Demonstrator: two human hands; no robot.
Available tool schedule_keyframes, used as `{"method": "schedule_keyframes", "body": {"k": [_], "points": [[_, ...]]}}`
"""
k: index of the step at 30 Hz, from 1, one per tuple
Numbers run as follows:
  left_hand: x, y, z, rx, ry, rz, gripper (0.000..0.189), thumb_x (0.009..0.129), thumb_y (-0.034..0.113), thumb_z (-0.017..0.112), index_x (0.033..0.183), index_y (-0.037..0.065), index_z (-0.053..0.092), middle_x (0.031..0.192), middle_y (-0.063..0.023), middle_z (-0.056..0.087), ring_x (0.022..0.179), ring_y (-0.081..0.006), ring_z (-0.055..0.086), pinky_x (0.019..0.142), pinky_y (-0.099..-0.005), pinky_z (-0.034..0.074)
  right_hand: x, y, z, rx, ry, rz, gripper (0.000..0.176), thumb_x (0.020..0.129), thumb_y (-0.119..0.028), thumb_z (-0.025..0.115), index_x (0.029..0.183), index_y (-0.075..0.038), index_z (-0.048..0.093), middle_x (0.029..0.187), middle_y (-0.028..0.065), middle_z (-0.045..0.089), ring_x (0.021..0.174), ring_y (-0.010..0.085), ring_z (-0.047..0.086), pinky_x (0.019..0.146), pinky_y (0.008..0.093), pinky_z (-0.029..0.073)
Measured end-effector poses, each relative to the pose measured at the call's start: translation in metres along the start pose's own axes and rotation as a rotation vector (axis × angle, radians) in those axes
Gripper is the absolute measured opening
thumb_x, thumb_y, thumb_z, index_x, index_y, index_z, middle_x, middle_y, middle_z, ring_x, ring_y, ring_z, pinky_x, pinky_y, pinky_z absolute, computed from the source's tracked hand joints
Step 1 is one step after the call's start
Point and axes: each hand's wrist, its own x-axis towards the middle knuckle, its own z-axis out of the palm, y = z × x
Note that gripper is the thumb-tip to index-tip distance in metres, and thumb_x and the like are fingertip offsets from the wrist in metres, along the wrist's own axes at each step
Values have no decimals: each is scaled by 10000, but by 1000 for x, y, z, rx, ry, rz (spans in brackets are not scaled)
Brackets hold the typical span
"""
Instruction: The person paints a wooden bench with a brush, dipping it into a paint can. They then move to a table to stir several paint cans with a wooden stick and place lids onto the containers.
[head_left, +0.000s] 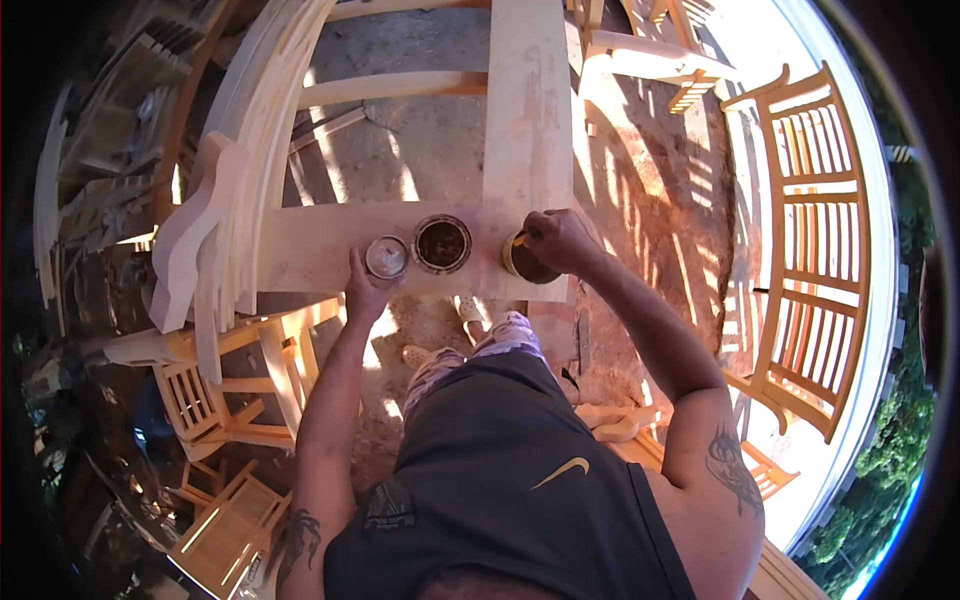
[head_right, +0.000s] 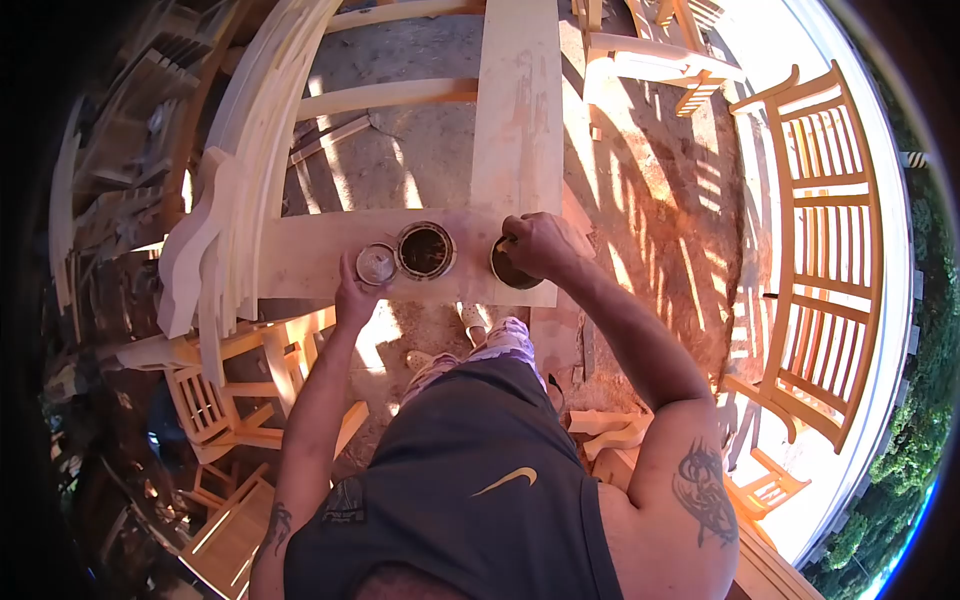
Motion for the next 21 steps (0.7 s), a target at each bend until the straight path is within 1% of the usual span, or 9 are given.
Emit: {"method": "schedule_keyframes", "body": {"k": [4,7,8,10,11,13,15,18,21], "points": [[-30,-19,-6,288,206,-47,1097,818,384,920,1627,25,271,1085,-181,716,1006,-353,718,880,-445,583,-10,-9,-16,72,137,-95,208,886,-230,746,1028,-79,744,840,165,720,772,391,723,666,493,569],[-64,-12,-7,207,207,-24,942,868,398,867,1568,23,360,996,-148,695,904,-337,691,821,-457,567,-27,-10,-28,44,162,-130,187,889,-205,753,1018,-70,740,818,152,705,731,374,710,623,483,558],[-77,14,-7,131,116,-31,792,884,371,850,1481,22,464,999,-136,683,832,-313,676,770,-453,557,-33,-10,-29,18,154,-135,181,890,-198,756,1015,-69,739,814,146,701,717,367,706,609,477,555],[-94,75,1,-35,-163,-90,749,881,356,864,1445,8,516,1052,-155,706,762,-210,682,741,-410,574,-45,-10,-23,12,233,-197,175,899,-200,757,1023,-78,737,813,132,690,689,356,694,591,470,546],[-98,87,16,-117,-282,-25,813,871,360,873,1484,1,477,1158,-198,704,880,-242,721,803,-408,600,-49,-10,-18,9,271,-234,172,904,-201,757,1027,-82,736,812,125,684,676,351,688,582,467,542],[-96,114,50,-158,-348,142,962,845,392,896,1559,-11,392,1340,-276,639,1105,-346,720,934,-430,600,-55,-10,-11,-41,226,-217,176,909,-201,756,1043,-90,732,820,119,675,668,342,683,569,460,533],[-82,130,88,-171,-287,377,1141,797,421,927,1628,-8,274,1513,-313,512,1369,-440,581,1119,-472,517,-57,-6,0,-62,211,-209,179,919,-195,742,1064,-92,720,819,120,658,668,339,679,553,458,519],[-52,174,112,-143,-226,475,1263,739,430,959,1657,9,202,1589,-308,427,1472,-456,471,1222,-504,412,-54,-4,8,-67,197,-197,166,917,-186,738,1053,-93,715,818,124,657,669,346,679,561,465,523],[-31,182,140,-132,-180,525,1314,694,429,977,1663,38,181,1605,-278,413,1493,-453,437,1246,-516,379,-52,-1,8,-110,113,-162,155,914,-190,731,1021,-77,719,828,141,675,675,362,684,584,490,531]]}}
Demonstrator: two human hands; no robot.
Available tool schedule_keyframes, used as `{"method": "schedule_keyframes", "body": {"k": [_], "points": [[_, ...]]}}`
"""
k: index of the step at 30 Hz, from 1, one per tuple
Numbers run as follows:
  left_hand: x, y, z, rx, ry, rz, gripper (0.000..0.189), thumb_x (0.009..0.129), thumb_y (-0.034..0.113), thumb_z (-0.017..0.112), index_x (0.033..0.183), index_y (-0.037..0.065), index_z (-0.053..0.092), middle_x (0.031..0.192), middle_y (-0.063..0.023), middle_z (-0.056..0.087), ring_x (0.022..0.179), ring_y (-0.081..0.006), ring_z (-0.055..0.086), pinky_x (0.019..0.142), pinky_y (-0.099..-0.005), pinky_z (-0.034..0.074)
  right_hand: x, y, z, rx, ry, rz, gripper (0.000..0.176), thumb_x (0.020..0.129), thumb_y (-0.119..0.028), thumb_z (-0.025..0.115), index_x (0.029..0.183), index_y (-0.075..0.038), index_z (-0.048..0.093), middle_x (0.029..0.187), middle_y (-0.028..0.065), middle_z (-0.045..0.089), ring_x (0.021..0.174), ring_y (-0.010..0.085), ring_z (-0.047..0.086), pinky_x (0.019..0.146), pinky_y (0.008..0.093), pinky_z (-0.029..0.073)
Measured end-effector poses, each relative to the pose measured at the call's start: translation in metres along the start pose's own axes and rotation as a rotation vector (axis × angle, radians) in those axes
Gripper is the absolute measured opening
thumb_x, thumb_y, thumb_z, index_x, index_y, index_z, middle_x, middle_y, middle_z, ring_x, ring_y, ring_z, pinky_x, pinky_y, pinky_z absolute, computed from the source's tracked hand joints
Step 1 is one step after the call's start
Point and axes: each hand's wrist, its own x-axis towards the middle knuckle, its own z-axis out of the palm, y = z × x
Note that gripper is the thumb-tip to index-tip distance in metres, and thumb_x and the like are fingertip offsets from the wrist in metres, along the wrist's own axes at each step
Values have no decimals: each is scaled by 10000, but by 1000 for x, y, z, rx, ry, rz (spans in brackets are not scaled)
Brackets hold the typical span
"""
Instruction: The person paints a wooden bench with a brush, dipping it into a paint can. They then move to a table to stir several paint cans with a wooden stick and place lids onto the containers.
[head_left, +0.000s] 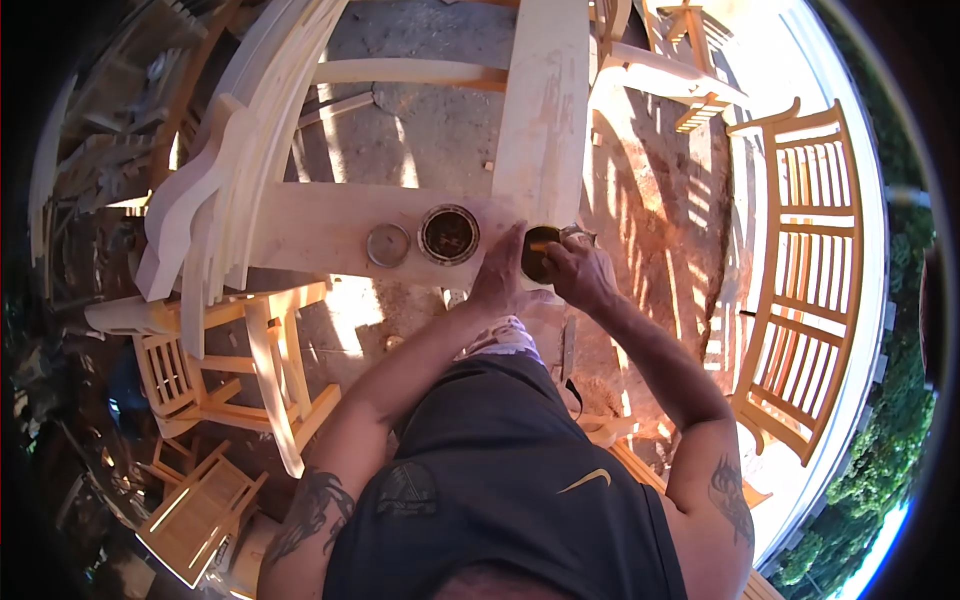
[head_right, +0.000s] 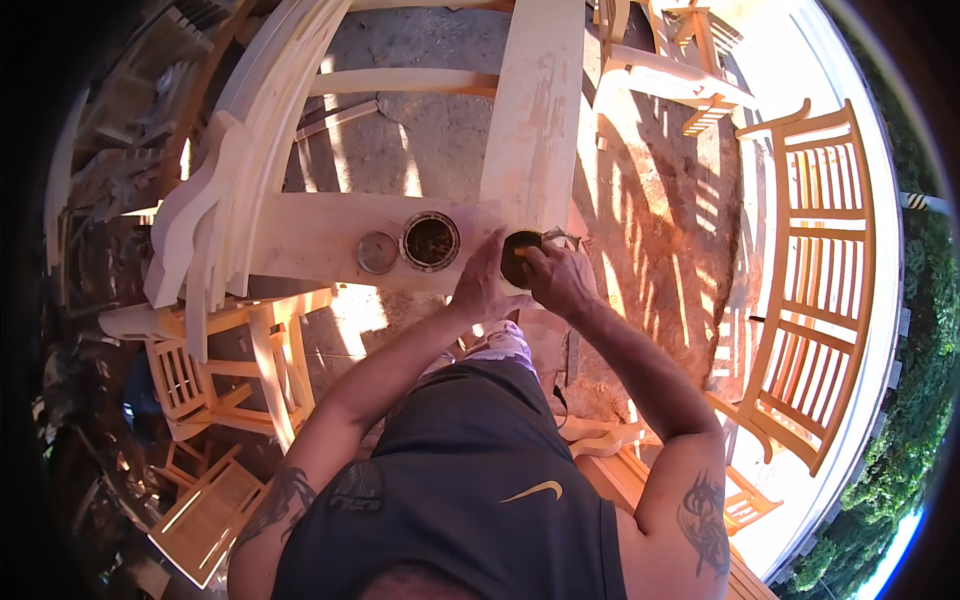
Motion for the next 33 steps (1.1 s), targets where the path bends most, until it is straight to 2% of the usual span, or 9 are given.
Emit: {"method": "schedule_keyframes", "body": {"k": [6,9,15,18,21,22,25,33], "points": [[10,-9,8,-63,-81,-50,1210,662,355,980,1600,69,271,1513,-237,484,1393,-428,528,1184,-540,435,-7,-4,4,-38,-94,149,170,919,-212,711,933,-43,727,826,192,707,715,397,701,628,522,537],[9,-10,11,-27,37,40,1149,669,318,970,1570,72,300,1455,-230,522,1319,-427,576,1141,-539,468,-9,-9,9,-11,-112,241,192,927,-227,715,906,-36,722,774,197,695,712,409,700,636,524,539],[4,-5,14,-134,41,42,1127,650,260,985,1539,35,329,1425,-239,547,1324,-440,578,1105,-513,502,-18,-10,9,151,-16,245,194,922,-210,754,906,-19,720,780,199,714,714,408,714,642,503,562],[12,30,-23,-278,82,129,1135,654,234,994,1551,29,329,1427,-237,563,1330,-436,583,1125,-496,496,-9,-56,-50,165,202,170,147,908,-150,784,949,-21,730,805,178,729,659,371,712,587,460,564],[16,48,-48,-262,173,132,1134,658,228,1004,1556,29,340,1433,-234,574,1319,-428,595,1126,-489,496,-5,-84,-99,142,350,100,156,898,-113,802,1011,-30,734,790,146,720,603,328,698,530,417,549],[18,59,-63,-238,181,130,1137,656,259,1014,1554,36,355,1465,-231,560,1343,-419,584,1137,-491,486,-4,-90,-110,118,356,93,175,902,-114,804,1044,-43,732,774,122,698,598,301,694,517,395,544],[21,74,-98,-105,263,254,1179,640,284,1019,1568,57,328,1501,-215,534,1352,-383,601,1110,-470,527,6,-108,-130,99,389,27,188,911,-126,799,1072,-57,731,779,114,680,614,308,696,518,409,543],[22,92,-181,-39,357,537,1146,634,253,1017,1548,54,354,1526,-259,508,1413,-439,542,1156,-495,493,37,-158,-161,132,342,-277,241,897,-99,764,1125,-82,687,821,106,642,623,310,678,511,438,527]]}}
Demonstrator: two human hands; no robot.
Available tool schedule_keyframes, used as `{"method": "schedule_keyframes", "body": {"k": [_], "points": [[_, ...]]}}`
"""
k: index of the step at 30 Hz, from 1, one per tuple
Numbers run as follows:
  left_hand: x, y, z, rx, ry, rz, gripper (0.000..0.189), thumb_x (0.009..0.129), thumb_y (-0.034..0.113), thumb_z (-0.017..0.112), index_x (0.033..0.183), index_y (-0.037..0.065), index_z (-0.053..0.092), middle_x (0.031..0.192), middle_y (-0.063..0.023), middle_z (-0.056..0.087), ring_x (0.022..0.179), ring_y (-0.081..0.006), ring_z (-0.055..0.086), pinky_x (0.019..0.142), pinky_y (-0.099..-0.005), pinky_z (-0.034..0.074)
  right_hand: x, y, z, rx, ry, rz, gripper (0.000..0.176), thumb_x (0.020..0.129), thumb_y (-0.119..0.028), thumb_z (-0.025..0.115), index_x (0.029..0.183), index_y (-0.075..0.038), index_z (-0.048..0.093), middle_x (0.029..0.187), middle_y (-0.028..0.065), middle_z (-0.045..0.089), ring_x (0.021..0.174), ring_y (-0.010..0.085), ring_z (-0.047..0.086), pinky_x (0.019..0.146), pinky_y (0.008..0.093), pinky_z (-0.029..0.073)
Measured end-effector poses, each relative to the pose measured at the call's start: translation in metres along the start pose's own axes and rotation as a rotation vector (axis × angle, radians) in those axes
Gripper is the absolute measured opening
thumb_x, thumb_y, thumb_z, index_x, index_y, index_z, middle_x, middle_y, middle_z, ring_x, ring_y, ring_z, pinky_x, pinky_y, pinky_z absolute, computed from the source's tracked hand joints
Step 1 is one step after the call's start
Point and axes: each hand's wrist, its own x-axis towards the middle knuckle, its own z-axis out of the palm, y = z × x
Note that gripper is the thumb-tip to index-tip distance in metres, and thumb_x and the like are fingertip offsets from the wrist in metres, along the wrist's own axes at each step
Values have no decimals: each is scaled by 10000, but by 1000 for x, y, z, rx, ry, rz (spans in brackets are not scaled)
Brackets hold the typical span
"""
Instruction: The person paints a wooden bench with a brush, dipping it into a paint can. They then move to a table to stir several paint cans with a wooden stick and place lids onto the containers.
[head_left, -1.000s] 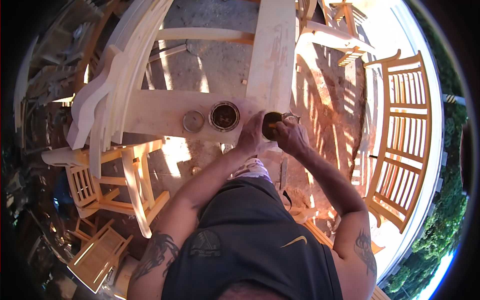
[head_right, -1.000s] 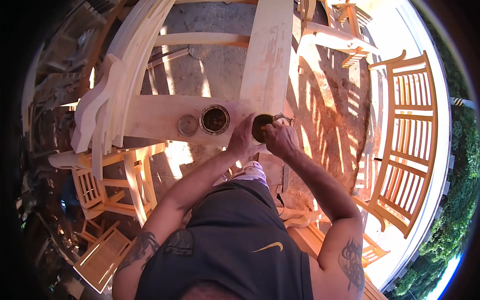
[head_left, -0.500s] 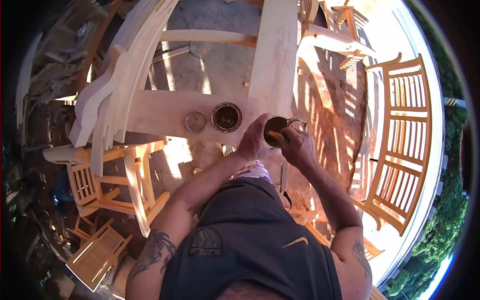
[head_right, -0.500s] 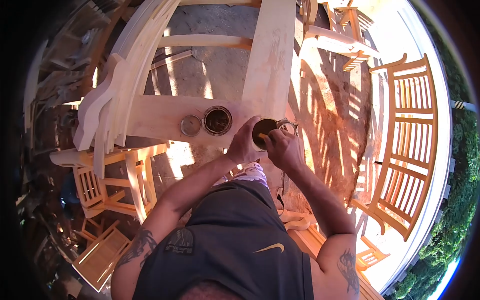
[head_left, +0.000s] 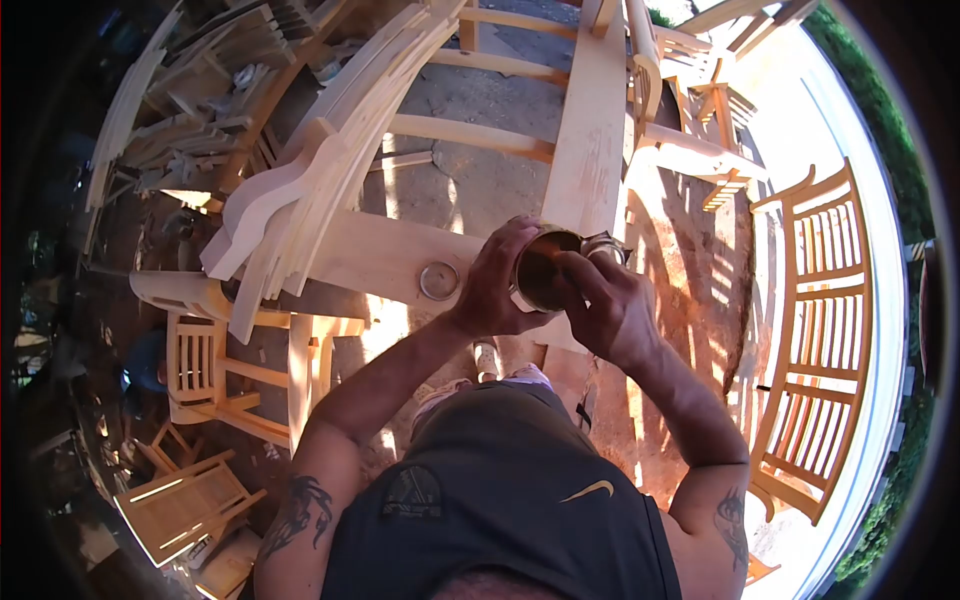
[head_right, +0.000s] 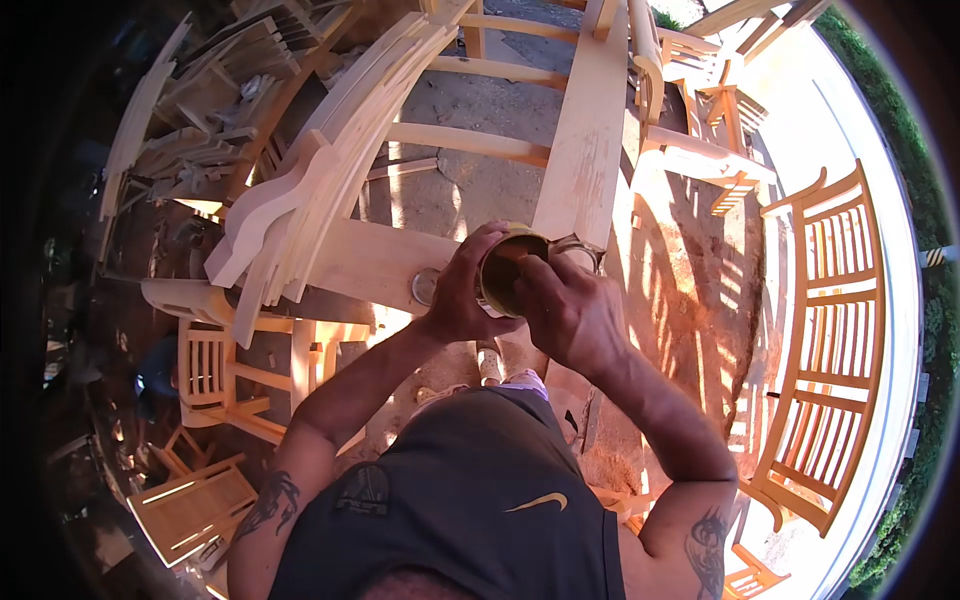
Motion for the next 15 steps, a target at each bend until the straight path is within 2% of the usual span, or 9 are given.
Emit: {"method": "schedule_keyframes", "body": {"k": [2,5,8,15], "points": [[3,-1,-18,8,10,48,1147,628,252,1019,1546,51,360,1531,-265,505,1422,-442,534,1166,-496,485,8,-7,4,60,-27,-88,255,870,-75,755,1113,-79,677,812,101,617,612,309,659,502,438,516],[6,4,-47,47,29,16,1150,619,258,1022,1542,45,370,1524,-269,512,1428,-441,532,1171,-499,482,15,-15,8,83,-108,-203,305,798,-31,743,1092,-70,672,804,87,559,608,301,616,486,428,496],[9,12,-68,156,50,49,1146,626,270,1021,1545,41,376,1521,-271,516,1429,-438,531,1173,-502,483,27,-27,1,60,-142,-304,306,778,-38,753,1070,-69,667,835,86,564,644,291,625,496,414,508],[9,30,-102,273,47,90,1112,633,302,1021,1525,37,412,1480,-237,527,1375,-453,537,1162,-558,458,47,-53,-1,42,-33,-402,299,777,-56,762,1045,-61,630,862,94,560,681,283,637,500,410,518]]}}
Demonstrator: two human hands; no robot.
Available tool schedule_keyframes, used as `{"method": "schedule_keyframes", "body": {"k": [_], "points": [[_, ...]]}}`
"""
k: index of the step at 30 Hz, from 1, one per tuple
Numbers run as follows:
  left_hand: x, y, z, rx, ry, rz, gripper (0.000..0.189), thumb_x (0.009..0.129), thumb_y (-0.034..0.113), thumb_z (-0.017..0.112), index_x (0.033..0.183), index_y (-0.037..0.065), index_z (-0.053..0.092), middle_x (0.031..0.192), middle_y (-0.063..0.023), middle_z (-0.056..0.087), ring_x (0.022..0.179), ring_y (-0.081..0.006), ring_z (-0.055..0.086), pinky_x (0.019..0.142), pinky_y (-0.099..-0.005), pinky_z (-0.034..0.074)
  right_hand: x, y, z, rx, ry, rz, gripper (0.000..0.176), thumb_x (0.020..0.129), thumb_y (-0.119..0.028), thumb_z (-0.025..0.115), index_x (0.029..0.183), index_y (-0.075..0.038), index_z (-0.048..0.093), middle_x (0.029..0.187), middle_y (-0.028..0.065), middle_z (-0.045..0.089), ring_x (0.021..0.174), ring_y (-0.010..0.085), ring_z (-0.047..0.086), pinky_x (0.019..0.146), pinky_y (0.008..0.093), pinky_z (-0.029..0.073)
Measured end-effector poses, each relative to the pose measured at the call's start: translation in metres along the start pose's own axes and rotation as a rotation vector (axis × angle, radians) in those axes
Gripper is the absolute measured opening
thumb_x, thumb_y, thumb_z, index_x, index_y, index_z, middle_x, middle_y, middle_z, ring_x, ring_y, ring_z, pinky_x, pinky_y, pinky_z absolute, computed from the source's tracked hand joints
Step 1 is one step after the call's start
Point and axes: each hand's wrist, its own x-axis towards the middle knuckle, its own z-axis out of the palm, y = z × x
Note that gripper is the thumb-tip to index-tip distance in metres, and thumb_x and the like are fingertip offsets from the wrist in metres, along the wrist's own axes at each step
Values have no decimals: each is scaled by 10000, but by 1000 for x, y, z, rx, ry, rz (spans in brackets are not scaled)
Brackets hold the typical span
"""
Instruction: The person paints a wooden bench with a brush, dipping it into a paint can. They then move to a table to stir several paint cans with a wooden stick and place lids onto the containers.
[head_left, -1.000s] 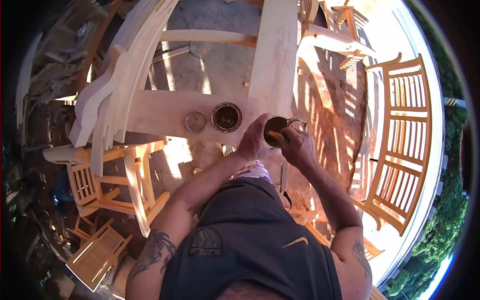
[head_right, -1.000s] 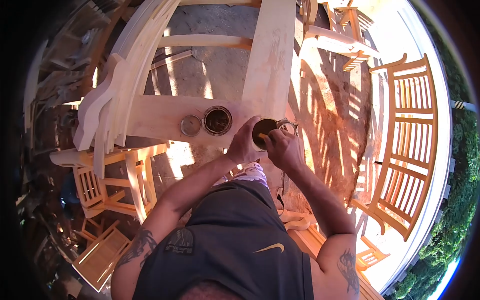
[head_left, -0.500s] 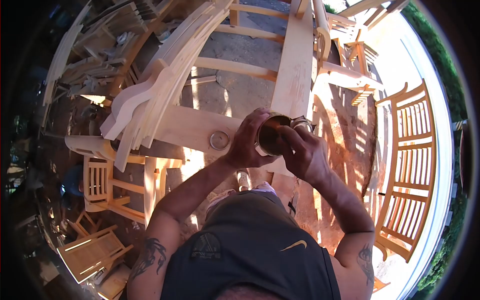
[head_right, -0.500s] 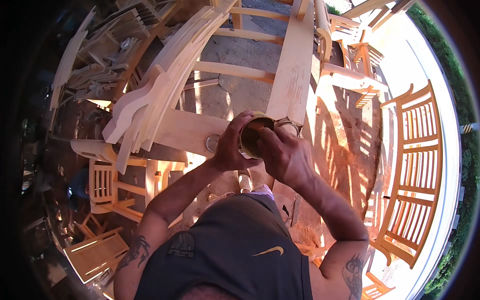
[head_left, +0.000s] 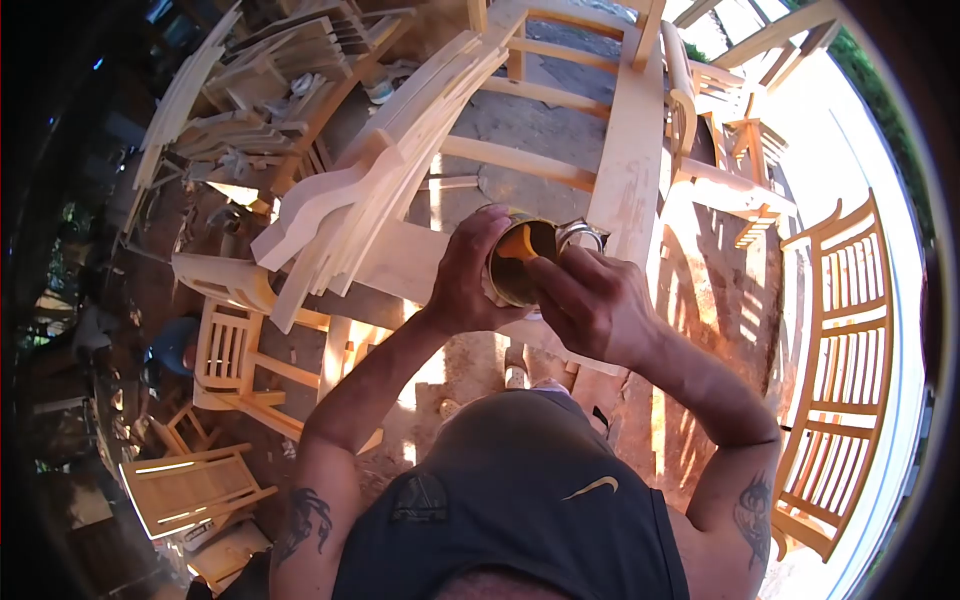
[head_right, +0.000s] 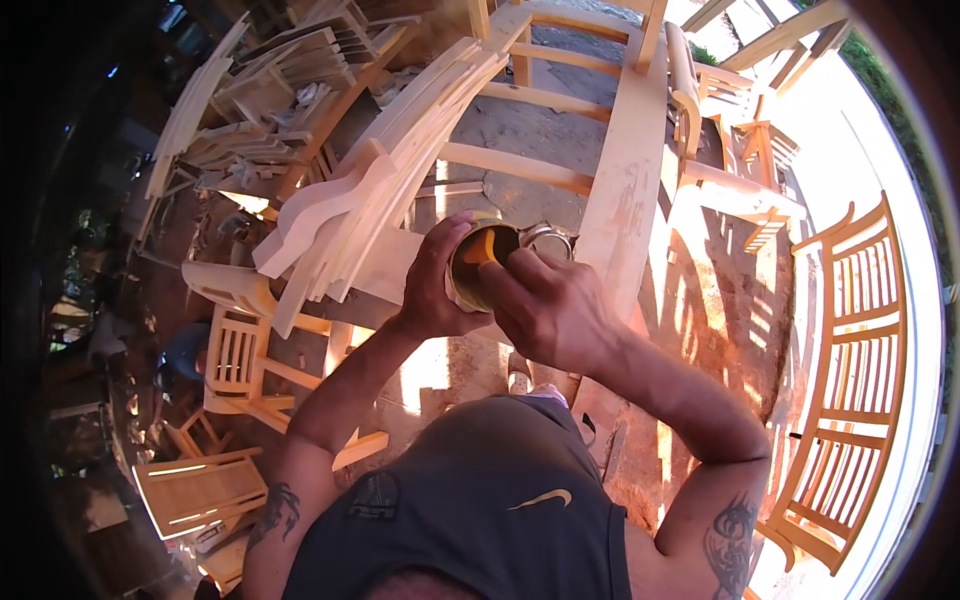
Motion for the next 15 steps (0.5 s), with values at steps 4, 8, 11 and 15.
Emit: {"method": "schedule_keyframes", "body": {"k": [4,8,11,15], "points": [[0,1,-5,73,4,26,1097,626,317,1014,1510,22,435,1472,-238,526,1368,-452,534,1163,-569,444,1,6,15,-29,7,55,253,835,-63,766,1060,-44,651,819,108,581,647,297,653,504,416,518],[2,1,-10,132,20,67,1044,656,335,994,1492,9,459,1459,-240,525,1356,-461,535,1152,-591,439,-6,10,22,19,-23,169,179,905,-71,745,1060,-30,665,775,129,633,622,326,668,529,427,535],[-1,-2,-7,174,24,123,1019,682,334,981,1492,8,456,1450,-240,525,1351,-474,530,1160,-617,419,-14,14,38,148,67,260,158,956,-104,743,1065,-3,690,768,154,687,636,296,705,548,412,546],[-2,-2,-6,242,12,136,1012,689,322,980,1491,0,454,1449,-249,519,1356,-487,519,1173,-632,393,-22,6,42,532,125,641,201,1023,-196,706,1059,0,734,793,112,734,697,272,731,584,372,558]]}}
